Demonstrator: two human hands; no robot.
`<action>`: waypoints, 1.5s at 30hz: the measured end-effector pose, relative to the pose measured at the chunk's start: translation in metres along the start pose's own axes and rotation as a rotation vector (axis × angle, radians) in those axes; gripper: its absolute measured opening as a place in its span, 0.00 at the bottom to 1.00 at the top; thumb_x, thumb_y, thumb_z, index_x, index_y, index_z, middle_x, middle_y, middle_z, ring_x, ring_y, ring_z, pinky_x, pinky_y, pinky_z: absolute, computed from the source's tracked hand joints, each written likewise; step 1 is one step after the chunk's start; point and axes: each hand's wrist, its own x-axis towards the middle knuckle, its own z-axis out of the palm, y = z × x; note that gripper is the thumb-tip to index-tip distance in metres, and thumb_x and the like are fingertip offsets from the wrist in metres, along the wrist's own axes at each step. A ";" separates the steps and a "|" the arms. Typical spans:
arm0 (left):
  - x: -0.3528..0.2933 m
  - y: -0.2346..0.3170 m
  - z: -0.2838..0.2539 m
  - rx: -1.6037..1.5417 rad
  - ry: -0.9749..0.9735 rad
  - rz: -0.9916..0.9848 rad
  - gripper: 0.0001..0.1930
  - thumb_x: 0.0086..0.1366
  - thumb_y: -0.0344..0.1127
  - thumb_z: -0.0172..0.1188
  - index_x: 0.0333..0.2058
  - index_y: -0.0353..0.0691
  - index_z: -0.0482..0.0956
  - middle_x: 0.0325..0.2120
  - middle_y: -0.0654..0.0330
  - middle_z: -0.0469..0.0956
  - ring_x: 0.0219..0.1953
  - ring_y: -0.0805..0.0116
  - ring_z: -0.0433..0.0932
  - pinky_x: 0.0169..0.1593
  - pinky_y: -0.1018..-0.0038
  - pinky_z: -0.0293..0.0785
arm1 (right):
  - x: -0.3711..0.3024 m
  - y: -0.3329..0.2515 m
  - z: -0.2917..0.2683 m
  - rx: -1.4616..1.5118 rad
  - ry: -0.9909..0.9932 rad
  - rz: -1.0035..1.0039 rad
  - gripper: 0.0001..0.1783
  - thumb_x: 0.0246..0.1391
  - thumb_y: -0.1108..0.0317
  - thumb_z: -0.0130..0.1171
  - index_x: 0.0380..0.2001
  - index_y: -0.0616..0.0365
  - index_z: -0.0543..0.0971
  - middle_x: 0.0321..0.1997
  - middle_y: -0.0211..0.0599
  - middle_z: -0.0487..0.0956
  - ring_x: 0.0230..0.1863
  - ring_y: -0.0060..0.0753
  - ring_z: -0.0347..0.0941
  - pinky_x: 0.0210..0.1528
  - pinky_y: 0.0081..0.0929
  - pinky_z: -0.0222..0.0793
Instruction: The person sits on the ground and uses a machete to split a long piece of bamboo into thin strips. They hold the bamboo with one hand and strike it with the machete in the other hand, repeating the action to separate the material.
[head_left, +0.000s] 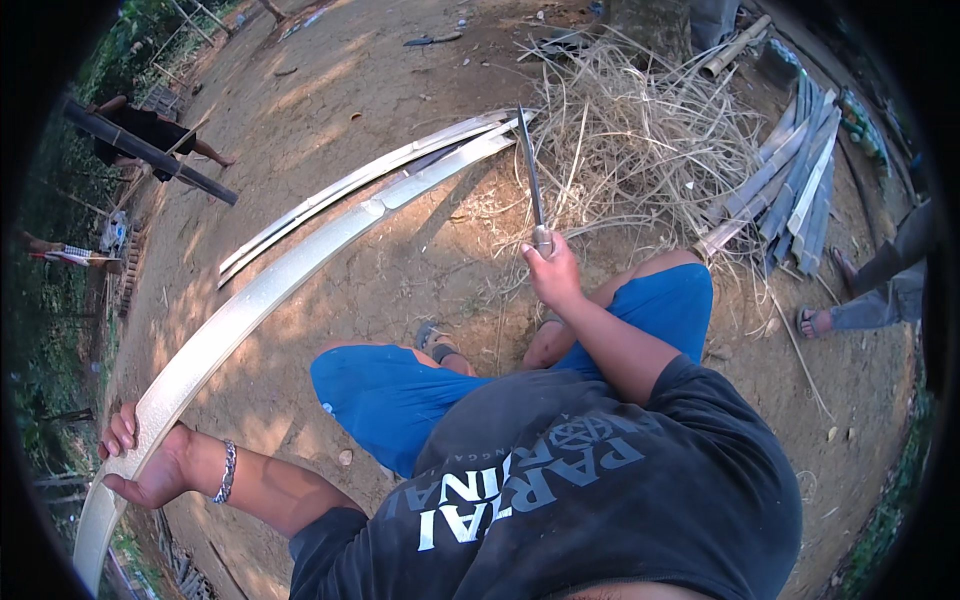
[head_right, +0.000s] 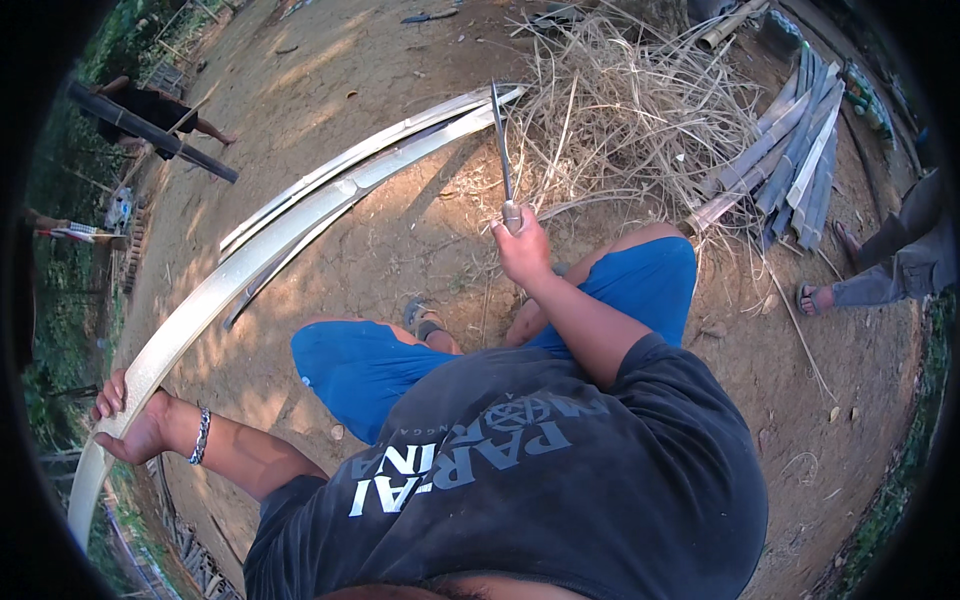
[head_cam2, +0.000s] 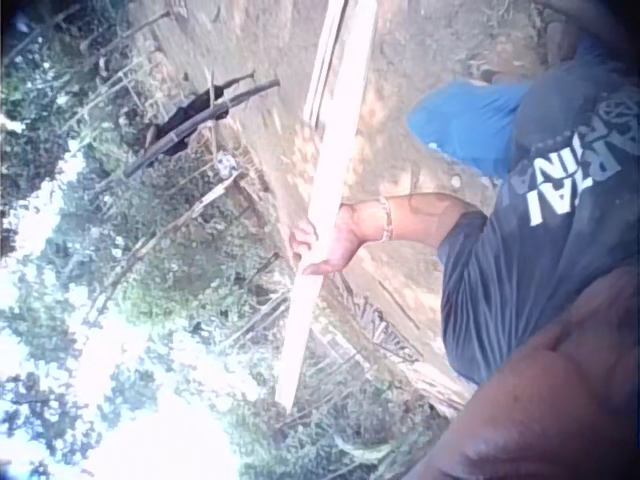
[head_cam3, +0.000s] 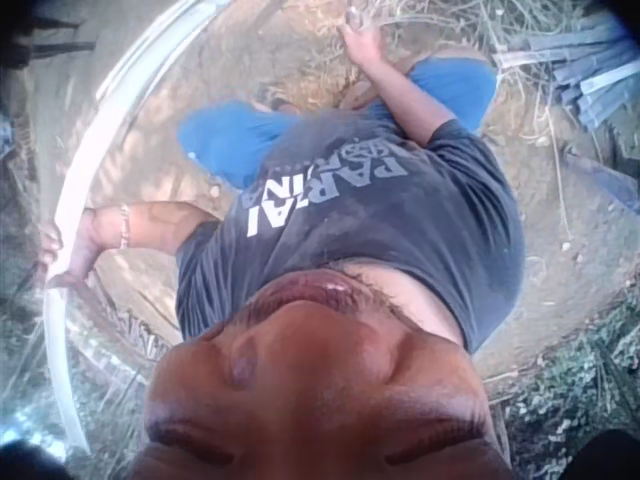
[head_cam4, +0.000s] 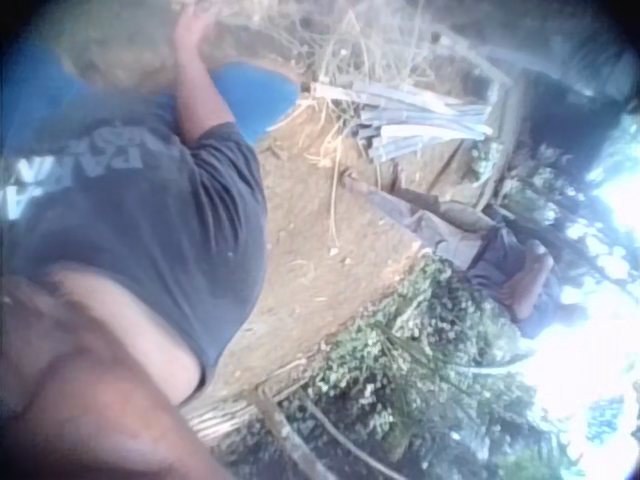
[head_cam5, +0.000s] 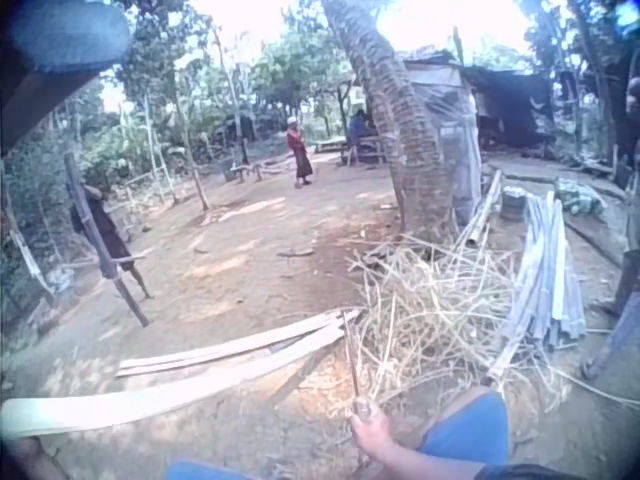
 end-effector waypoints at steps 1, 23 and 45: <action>-0.003 0.002 0.000 0.014 0.012 0.011 0.16 0.50 0.38 0.62 0.33 0.38 0.66 0.23 0.61 0.64 0.22 0.69 0.64 0.33 0.70 0.60 | -0.004 -0.002 0.002 -0.026 -0.026 0.000 0.16 0.54 0.61 0.61 0.41 0.58 0.72 0.24 0.29 0.72 0.22 0.21 0.68 0.26 0.27 0.66; -0.057 0.019 0.026 0.161 -0.108 0.034 0.19 0.52 0.47 0.65 0.34 0.43 0.68 0.22 0.67 0.63 0.23 0.75 0.61 0.31 0.75 0.58 | -0.055 -0.081 0.027 -0.238 -0.614 -0.186 0.17 0.51 0.60 0.63 0.39 0.59 0.74 0.28 0.43 0.77 0.31 0.41 0.75 0.36 0.37 0.69; -0.087 0.003 0.087 0.285 -0.328 0.251 0.35 0.38 0.65 0.73 0.29 0.45 0.65 0.18 0.73 0.58 0.17 0.80 0.57 0.27 0.82 0.54 | -0.076 -0.143 0.021 -0.379 -0.630 -0.301 0.15 0.52 0.60 0.61 0.38 0.57 0.77 0.28 0.51 0.79 0.34 0.57 0.77 0.38 0.47 0.72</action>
